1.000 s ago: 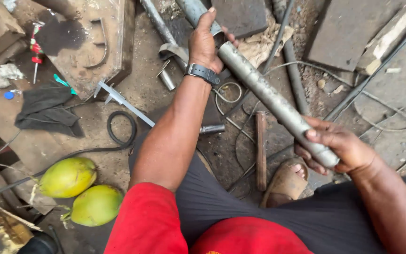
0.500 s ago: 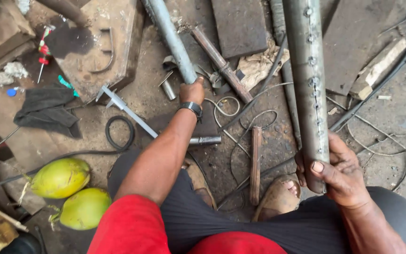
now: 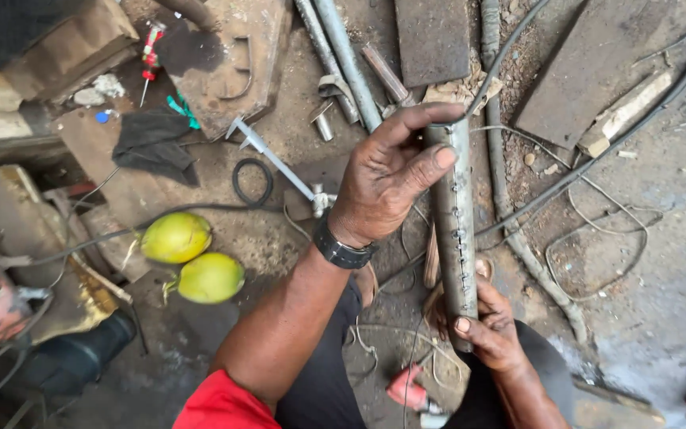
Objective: Checking the fit and alignment of metal pipes by manually inserting them into each other.
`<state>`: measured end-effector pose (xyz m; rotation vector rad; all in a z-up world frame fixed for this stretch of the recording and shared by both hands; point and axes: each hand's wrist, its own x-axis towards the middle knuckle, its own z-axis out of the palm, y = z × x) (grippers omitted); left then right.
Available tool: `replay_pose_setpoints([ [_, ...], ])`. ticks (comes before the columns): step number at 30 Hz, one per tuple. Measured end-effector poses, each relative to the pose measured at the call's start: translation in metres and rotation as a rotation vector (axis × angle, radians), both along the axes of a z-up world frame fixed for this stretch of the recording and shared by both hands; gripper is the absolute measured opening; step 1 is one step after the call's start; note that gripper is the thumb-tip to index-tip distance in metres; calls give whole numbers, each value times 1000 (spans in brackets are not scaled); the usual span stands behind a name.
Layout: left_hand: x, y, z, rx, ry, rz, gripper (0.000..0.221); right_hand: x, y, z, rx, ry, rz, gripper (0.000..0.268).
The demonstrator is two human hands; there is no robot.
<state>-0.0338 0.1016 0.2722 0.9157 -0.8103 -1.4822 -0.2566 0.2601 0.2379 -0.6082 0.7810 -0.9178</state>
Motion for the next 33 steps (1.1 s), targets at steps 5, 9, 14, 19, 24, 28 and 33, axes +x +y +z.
replay_pose_setpoints([
  [5, 14, 10, 114, 0, -180, -139, 23, -6, 29, 86, 92, 50, 38, 56],
  [9, 26, 18, 218, -67, -319, -171, 16, -6, 18, 171, -14, -15, 93, 47],
  [14, 33, 37, 337, -219, -509, -141, 15, -16, 17, 238, -77, 230, 234, 35],
  [19, 17, 74, 413, -203, -535, -47, 16, -27, 25, 283, -100, 244, 282, 33],
  [24, -15, 114, 465, -170, -570, 57, 14, -50, 26, 319, -111, 129, 379, 61],
  [28, -48, 146, 490, -159, -571, 196, 15, -78, 22, 349, -208, 129, 492, 46],
  [33, -87, 174, 513, -156, -601, 319, 17, -113, 14, 368, -204, 90, 604, 65],
])
